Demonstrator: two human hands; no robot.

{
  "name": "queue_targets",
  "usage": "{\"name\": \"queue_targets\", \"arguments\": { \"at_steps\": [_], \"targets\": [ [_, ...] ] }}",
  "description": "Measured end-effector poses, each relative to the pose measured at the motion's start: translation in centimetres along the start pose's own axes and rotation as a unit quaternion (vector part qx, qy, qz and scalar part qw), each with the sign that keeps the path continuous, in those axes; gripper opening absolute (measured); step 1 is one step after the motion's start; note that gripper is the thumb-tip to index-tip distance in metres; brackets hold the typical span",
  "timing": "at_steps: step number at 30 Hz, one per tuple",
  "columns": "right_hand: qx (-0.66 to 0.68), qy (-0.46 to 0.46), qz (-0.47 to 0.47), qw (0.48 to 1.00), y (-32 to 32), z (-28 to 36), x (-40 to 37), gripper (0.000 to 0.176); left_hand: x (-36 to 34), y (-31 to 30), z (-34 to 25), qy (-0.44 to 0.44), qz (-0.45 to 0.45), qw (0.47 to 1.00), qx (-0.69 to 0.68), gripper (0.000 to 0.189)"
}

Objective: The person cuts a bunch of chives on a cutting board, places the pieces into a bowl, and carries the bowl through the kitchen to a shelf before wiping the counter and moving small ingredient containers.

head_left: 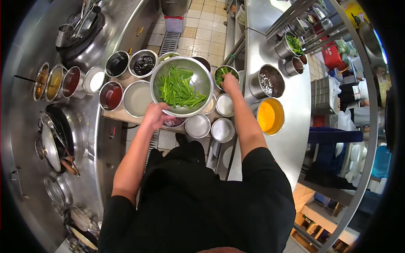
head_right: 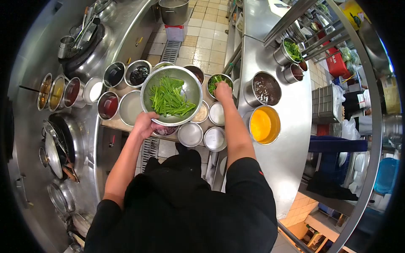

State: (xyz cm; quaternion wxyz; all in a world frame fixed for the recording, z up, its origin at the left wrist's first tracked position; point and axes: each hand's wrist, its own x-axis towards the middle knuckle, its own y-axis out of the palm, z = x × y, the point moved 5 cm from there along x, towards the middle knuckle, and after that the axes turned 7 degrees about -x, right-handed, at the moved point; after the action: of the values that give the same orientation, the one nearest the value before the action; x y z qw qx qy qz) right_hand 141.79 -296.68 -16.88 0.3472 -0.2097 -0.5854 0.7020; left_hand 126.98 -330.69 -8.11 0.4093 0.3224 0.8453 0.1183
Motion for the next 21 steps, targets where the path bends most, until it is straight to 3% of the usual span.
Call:
{"name": "queue_targets", "arguments": {
  "at_steps": [1,2,3,5,8,9,11,12,13,15,17,19,20,21],
  "targets": [
    [-0.043,-0.019,0.055,0.997,0.0,0.8,-0.5,0.026,-0.6,-0.3,-0.4,0.004,0.005,1.0,0.01,0.037],
    [-0.049,0.009,0.052,0.997,-0.9,0.9,-0.2,0.032,-1.1,-0.5,-0.6,0.005,0.011,1.0,0.02,0.038],
    [0.014,0.026,0.051,0.998,-3.0,1.4,-0.3,0.033,-1.8,-0.7,-0.6,0.005,0.019,0.999,0.028,0.039],
    [0.066,0.074,-0.021,0.995,-6.4,2.3,-0.4,0.035,-3.2,-1.2,-0.7,0.009,0.009,1.0,0.022,0.038],
    [0.138,0.058,-0.144,0.978,-6.4,1.7,-0.4,0.035,-5.0,-2.1,-1.0,-0.006,0.022,0.999,0.04,0.036],
    [0.159,-0.013,-0.233,0.959,-7.7,2.1,-1.3,0.035,-4.4,-3.4,-0.4,-0.017,0.033,0.999,0.033,0.035],
    [0.178,0.06,-0.282,0.941,-7.3,1.0,-1.2,0.033,-5.8,-2.8,-0.5,-0.011,0.034,0.999,0.035,0.032],
    [0.15,0.103,-0.182,0.966,-8.1,1.4,-1.6,0.034,-5.7,-3.3,-0.1,-0.016,0.043,0.998,0.042,0.031],
    [0.194,0.118,-0.163,0.96,-7.0,0.5,-1.8,0.037,-5.4,-3.9,0.2,-0.025,0.054,0.997,0.052,0.03],
    [0.221,0.075,-0.286,0.929,-9.4,0.6,-2.8,0.051,-5.0,-4.8,0.6,-0.022,0.093,0.991,0.093,0.026],
    [0.4,0.145,-0.297,0.855,-14.2,2.7,-7.5,0.046,-6.1,-4.4,1.0,-0.021,0.066,0.993,0.101,0.025],
    [0.498,0.243,-0.189,0.811,-17.2,6.6,-15.2,0.048,-6.3,-5.5,1.6,-0.03,0.082,0.986,0.145,0.024],
    [0.407,0.218,-0.224,0.859,-17.5,8.3,-19.7,0.055,-6.8,-6.4,2.1,-0.052,0.116,0.977,0.174,0.027],
    [0.365,0.205,-0.198,0.886,-15.6,9.0,-22.8,0.064,-6.8,-7.0,2.7,-0.06,0.123,0.976,0.168,0.032]
  ]
}}
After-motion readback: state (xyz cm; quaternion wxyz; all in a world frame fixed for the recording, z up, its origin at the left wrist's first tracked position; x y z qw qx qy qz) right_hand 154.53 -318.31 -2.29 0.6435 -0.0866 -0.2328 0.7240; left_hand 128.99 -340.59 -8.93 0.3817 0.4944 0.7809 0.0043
